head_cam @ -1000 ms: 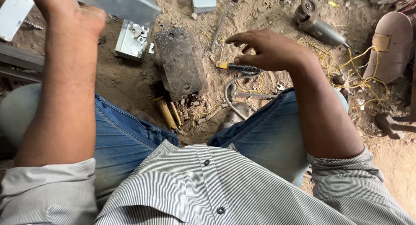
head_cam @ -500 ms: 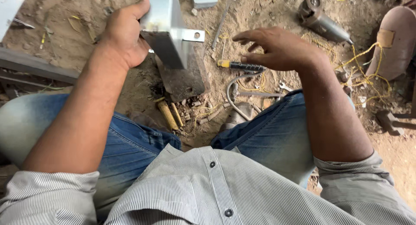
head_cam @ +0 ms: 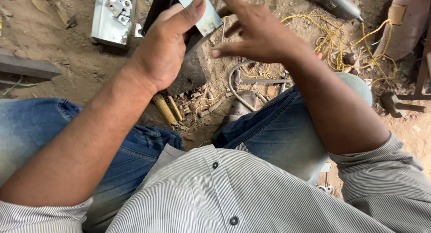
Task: The person welds a small metal tab onto a metal box and then places internal components and a metal bracket into the box.
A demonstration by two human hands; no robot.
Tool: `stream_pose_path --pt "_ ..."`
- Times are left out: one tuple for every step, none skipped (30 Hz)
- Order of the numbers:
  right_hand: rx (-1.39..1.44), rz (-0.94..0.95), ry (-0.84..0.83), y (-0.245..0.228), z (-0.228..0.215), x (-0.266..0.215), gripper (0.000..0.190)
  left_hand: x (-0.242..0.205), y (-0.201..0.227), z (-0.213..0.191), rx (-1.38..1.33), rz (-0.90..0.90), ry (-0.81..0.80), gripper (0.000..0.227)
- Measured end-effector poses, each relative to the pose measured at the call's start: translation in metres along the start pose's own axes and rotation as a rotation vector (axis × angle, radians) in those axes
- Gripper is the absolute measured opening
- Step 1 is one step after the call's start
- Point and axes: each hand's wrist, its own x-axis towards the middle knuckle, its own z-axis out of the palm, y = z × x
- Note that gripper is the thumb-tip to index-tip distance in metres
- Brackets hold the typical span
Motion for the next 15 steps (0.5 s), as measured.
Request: stream_pose_path --pt "0.046 -0.012 0.062 0.001 0.008 0.002 0.107 0.001 -0.003 -0.001 -0.005 -0.001 -0.007 0.093" --pt "0.045 -0.002 0.057 0.004 0.016 0.005 0.107 0.000 -0.006 -0.001 -0.041 0.033 -0.067 0.099" --pt "-0.026 -0.056 0.145 0.006 0.024 0.009 0.106 -0.001 -0.009 -0.001 -0.077 0.066 -0.127 0.105" --pt "-0.095 -0.118 0.236 0.009 0.030 0.012 0.105 -0.002 -0.010 -0.001 -0.080 0.065 -0.128 0.105" --pt "-0.096 -0.115 0.234 0.012 0.034 0.012 0.105 -0.003 -0.009 0.000 -0.067 0.070 -0.117 0.103" --pt "-0.044 -0.049 0.215 0.014 0.036 0.013 0.102 -0.004 -0.006 0.001 -0.050 0.077 -0.106 0.101" --pt "0.007 0.017 0.195 0.016 0.038 0.013 0.100 -0.002 -0.001 0.001 -0.051 0.077 -0.106 0.101" --pt "0.008 0.014 0.197 0.018 0.037 0.014 0.100 -0.001 0.009 -0.003 0.034 -0.087 -0.102 0.088" --pt "-0.014 0.024 0.198 0.021 0.036 0.014 0.095 0.000 0.018 -0.006 0.118 -0.252 -0.099 0.075" --pt "-0.036 0.034 0.197 0.025 0.034 0.013 0.090 -0.003 0.027 -0.010 0.119 -0.253 -0.095 0.075" --pt "-0.034 0.031 0.196 0.029 0.033 0.012 0.090 -0.007 0.034 -0.014 0.504 -0.203 -0.049 0.056" --pt "-0.064 0.001 0.213 0.033 0.030 0.012 0.087 -0.008 0.039 -0.018 0.889 -0.149 -0.001 0.038" --pt "-0.094 -0.029 0.231 0.037 0.029 0.012 0.085 -0.009 0.043 -0.023 0.892 -0.151 0.000 0.038" --pt "-0.095 -0.031 0.234 0.040 0.028 0.012 0.085 -0.009 0.046 -0.031 0.933 0.028 0.085 0.032" --pt "-0.118 -0.051 0.270 0.043 0.027 0.012 0.084 -0.010 0.046 -0.038 0.969 0.210 0.169 0.026"
